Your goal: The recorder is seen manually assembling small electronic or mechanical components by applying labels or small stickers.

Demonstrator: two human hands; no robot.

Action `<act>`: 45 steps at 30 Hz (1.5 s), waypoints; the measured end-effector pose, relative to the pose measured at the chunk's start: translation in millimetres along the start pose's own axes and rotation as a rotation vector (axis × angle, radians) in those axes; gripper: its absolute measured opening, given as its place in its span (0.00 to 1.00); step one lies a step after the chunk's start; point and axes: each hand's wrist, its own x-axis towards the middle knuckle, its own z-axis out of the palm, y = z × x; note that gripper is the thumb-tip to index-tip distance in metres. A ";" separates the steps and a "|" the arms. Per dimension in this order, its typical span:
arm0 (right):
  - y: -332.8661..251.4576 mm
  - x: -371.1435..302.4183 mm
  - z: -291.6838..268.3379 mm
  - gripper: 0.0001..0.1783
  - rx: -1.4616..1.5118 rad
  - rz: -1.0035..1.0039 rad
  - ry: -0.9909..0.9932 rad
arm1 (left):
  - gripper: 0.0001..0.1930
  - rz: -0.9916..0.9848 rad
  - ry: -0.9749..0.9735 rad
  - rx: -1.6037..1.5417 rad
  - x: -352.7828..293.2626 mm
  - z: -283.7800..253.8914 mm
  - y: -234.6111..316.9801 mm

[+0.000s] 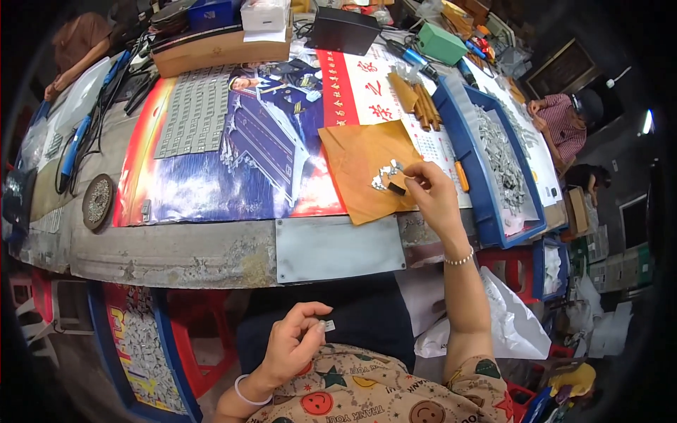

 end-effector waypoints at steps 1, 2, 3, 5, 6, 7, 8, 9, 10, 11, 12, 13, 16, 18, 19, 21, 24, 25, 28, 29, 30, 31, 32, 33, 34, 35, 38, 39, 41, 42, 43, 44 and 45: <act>0.8 7.7 2.3 0.08 -0.043 -0.041 -0.037 | 0.12 -0.009 0.005 -0.007 -1.2 -1.0 -0.4; 0.1 13.2 3.3 0.08 -0.085 -0.081 -0.073 | 0.12 -0.005 0.007 -0.008 -1.8 -1.9 -1.0; -1.9 16.4 4.5 0.07 -0.078 -0.055 -0.120 | 0.12 -0.004 0.007 -0.005 -2.0 -2.7 -1.7; -6.0 24.0 10.2 0.08 -0.085 -0.050 -0.172 | 0.12 -0.004 0.008 -0.001 -3.1 -4.3 -3.2; -6.8 28.4 11.7 0.09 -0.093 -0.042 -0.224 | 0.12 -0.019 0.007 -0.014 -3.4 -4.5 -3.9; -2.7 33.5 13.7 0.09 -0.093 -0.042 -0.224 | 0.12 -0.035 0.005 -0.026 -3.6 -4.7 -4.2; 5.6 38.9 16.2 0.09 -0.114 -0.103 -0.266 | 0.12 -0.035 0.005 -0.026 -3.3 -5.1 -4.1; 10.7 42.9 16.7 0.09 -0.135 -0.164 -0.309 | 0.12 -0.022 -0.006 -0.010 -2.9 -5.5 -4.0; 10.4 46.7 16.6 0.09 -0.134 -0.166 -0.312 | 0.12 -0.010 -0.012 0.005 -2.8 -6.4 -3.9; 9.3 49.9 16.1 0.08 -0.190 -0.195 -0.359 | 0.12 -0.010 -0.009 0.003 -2.7 -7.1 -4.9; 8.7 52.2 16.0 0.08 -0.248 -0.223 -0.406 | 0.12 -0.011 -0.008 -0.004 -2.6 -7.6 -6.9; 8.5 54.0 15.9 0.08 -0.248 -0.225 -0.409 | 0.12 -0.011 -0.008 -0.012 -2.3 -7.8 -8.1; 9.8 58.2 16.6 0.07 -0.266 -0.193 -0.454 | 0.12 -0.003 -0.020 0.002 0.0 -8.9 -8.0; 14.6 59.7 17.6 0.06 -0.244 -0.152 -0.454 | 0.12 -0.006 -0.028 -0.005 1.8 -7.7 -7.0; 12.5 60.1 17.9 0.06 -0.245 -0.152 -0.456 | 0.12 -0.009 -0.031 -0.008 2.0 -7.5 -6.5; 6.2 59.9 18.2 0.07 -0.235 -0.123 -0.465 | 0.12 -0.031 -0.036 -0.014 2.0 -7.3 -6.1; 5.9 55.6 22.6 0.06 -0.233 -0.181 -0.431 | 0.12 -0.046 -0.042 -0.027 1.8 -7.4 -7.7; 5.3 53.7 23.2 0.06 -0.232 -0.182 -0.432 | 0.12 -0.040 -0.045 -0.035 1.7 -7.4 -8.1; 3.3 49.5 23.8 0.06 -0.039 -0.114 -0.352 | 0.12 -0.036 -0.042 -0.012 1.3 -7.9 -7.4; 3.6 48.7 22.7 0.07 0.028 -0.041 -0.330 | 0.12 -0.037 -0.041 -0.012 1.3 -7.8 -6.4; 4.3 48.3 21.2 0.07 0.094 0.032 -0.308 | 0.11 -0.052 -0.044 -0.021 1.3 -7.5 -5.0; 11.9 49.6 23.7 0.07 0.078 0.034 -0.282 | 0.11 -0.068 -0.047 -0.029 1.4 -6.9 -4.0; 18.2 49.7 25.1 0.07 0.079 0.035 -0.280 | 0.11 -0.068 -0.048 -0.028 1.3 -6.4 -4.1; 24.0 49.6 25.6 0.07 0.096 0.054 -0.291 | 0.11 -0.073 -0.049 -0.036 1.0 -5.9 -4.6; 24.3 49.7 26.3 0.06 0.113 0.072 -0.305 | 0.11 -0.079 -0.048 -0.046 0.7 -5.6 -5.3; 24.0 49.8 26.3 0.06 0.115 0.072 -0.306 | 0.11 -0.079 -0.047 -0.045 0.8 -5.1 -6.0; 22.3 49.2 26.1 0.04 0.096 0.083 -0.313 | 0.11 -0.071 -0.055 -0.053 1.9 -2.8 -7.9; 22.4 49.0 26.1 0.04 0.108 0.071 -0.312 | 0.11 -0.052 -0.055 -0.032 2.2 -1.9 -8.2; 19.5 48.0 27.0 0.04 0.123 0.059 -0.311 | 0.11 -0.035 -0.053 -0.008 2.1 -1.2 -8.7; 16.6 46.8 26.8 0.04 0.190 0.090 -0.306 | 0.11 -0.042 -0.049 -0.005 1.6 -0.8 -9.2; 14.7 45.9 26.4 0.04 0.257 0.120 -0.301 | 0.11 -0.049 -0.045 -0.002 1.2 -0.4 -9.5; 15.5 45.7 25.4 0.04 0.258 0.120 -0.299 | 0.11 -0.049 -0.045 0.000 1.1 0.1 -9.7; 16.8 45.6 23.7 0.03 0.327 0.143 -0.312 | 0.10 -0.046 -0.044 -0.002 1.2 0.8 -9.9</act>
